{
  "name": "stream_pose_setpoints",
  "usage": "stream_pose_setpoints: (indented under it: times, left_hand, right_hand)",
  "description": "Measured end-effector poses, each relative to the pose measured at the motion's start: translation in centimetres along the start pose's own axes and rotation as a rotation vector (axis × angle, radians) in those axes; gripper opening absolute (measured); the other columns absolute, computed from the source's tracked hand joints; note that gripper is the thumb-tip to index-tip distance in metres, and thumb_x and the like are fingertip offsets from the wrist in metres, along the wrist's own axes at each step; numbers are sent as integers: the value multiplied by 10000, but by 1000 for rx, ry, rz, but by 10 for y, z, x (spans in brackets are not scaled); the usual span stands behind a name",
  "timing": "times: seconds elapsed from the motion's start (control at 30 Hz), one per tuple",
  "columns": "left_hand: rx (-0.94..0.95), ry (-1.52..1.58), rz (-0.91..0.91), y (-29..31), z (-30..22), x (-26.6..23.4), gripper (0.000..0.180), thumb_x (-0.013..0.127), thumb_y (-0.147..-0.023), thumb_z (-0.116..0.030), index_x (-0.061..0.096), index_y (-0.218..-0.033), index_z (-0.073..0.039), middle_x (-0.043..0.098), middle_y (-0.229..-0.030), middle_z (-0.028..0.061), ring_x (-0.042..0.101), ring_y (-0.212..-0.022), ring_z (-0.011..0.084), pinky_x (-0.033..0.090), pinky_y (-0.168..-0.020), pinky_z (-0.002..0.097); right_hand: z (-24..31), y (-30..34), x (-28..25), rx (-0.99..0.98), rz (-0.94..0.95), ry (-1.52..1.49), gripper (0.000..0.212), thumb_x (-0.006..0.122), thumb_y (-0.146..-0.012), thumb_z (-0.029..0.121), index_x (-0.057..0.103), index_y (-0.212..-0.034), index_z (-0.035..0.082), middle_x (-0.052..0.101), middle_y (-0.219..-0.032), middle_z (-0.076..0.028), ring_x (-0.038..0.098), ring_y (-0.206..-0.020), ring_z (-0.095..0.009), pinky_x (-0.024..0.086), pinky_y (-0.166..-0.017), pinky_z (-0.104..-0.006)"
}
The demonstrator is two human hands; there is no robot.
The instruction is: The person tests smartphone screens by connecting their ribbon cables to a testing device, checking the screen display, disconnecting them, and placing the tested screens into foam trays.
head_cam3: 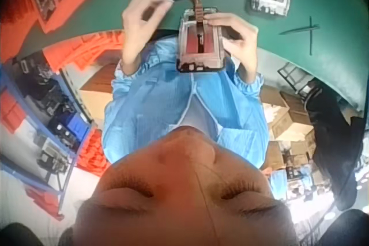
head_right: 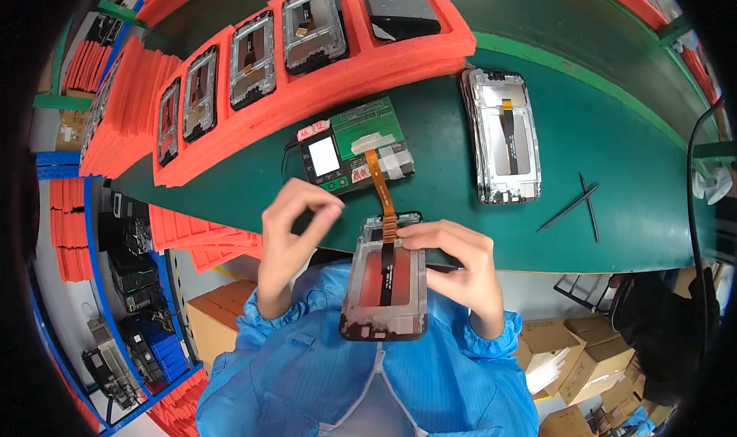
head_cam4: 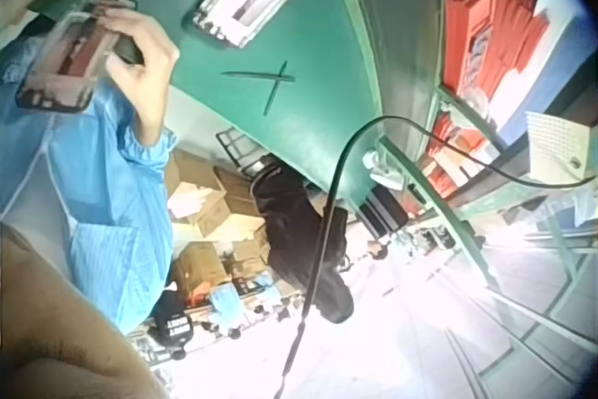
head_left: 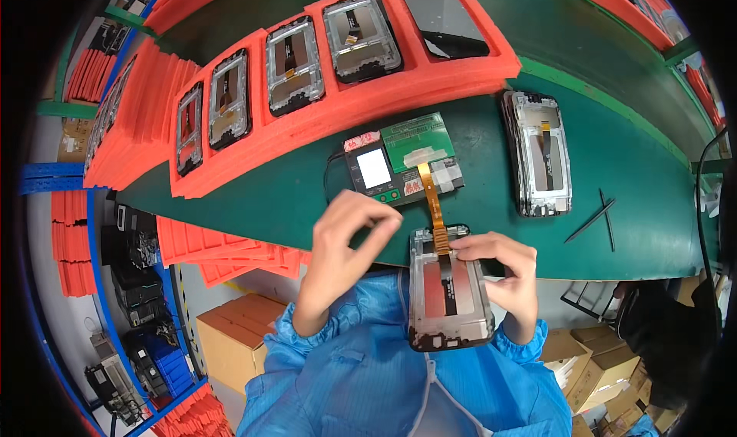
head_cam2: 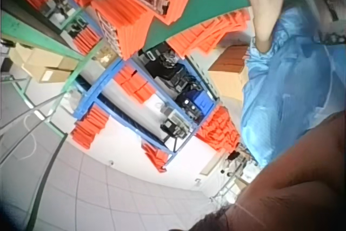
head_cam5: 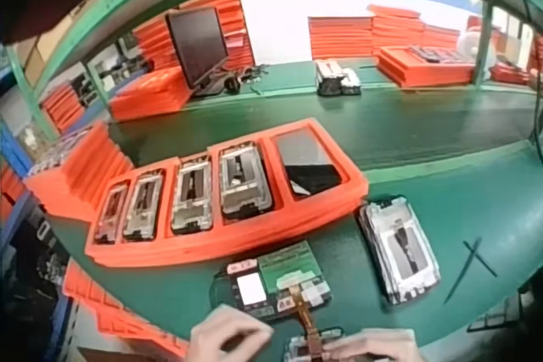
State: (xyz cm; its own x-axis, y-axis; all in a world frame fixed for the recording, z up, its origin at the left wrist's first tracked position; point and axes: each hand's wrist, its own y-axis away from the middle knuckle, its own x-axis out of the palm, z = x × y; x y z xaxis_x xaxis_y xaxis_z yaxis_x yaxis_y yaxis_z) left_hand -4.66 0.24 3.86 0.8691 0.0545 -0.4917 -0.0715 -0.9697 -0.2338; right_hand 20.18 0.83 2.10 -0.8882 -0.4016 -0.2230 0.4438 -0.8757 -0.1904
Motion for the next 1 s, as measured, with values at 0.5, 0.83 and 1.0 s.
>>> stream_pose_setpoints:
  times: [0.5, 0.83, 1.0]
  left_hand:
    - [368, -358, 612, -26, -25, 13, 138, 651, -769, -58, 608, -896, -22, 566, -847, 70, 563, -830, 236, 500, -704, 333]
    - [339, -115, 483, -21, -23, 11, 107, 700, -793, -72, 634, -862, -24, 583, -802, 79, 568, -770, 250, 487, -678, 339]
    - [335, -256, 586, -22, -24, 12, 101, 680, -810, -72, 609, -866, -26, 547, -795, 79, 544, -775, 247, 479, -688, 344]
  right_hand:
    - [-7, 8, 1, -61, 29, 35, 278, 750, -655, 16, 703, -929, 18, 680, -1007, -126, 673, -930, -267, 549, -796, -344]
    - [-9, 10, -2, -48, 30, -30, 274, 731, -656, 53, 703, -924, 3, 683, -997, -141, 672, -907, -270, 540, -791, -343]
    - [-10, 10, 0, -60, 41, -13, 271, 739, -666, 60, 706, -930, 6, 682, -1007, -139, 672, -909, -274, 542, -795, -350]
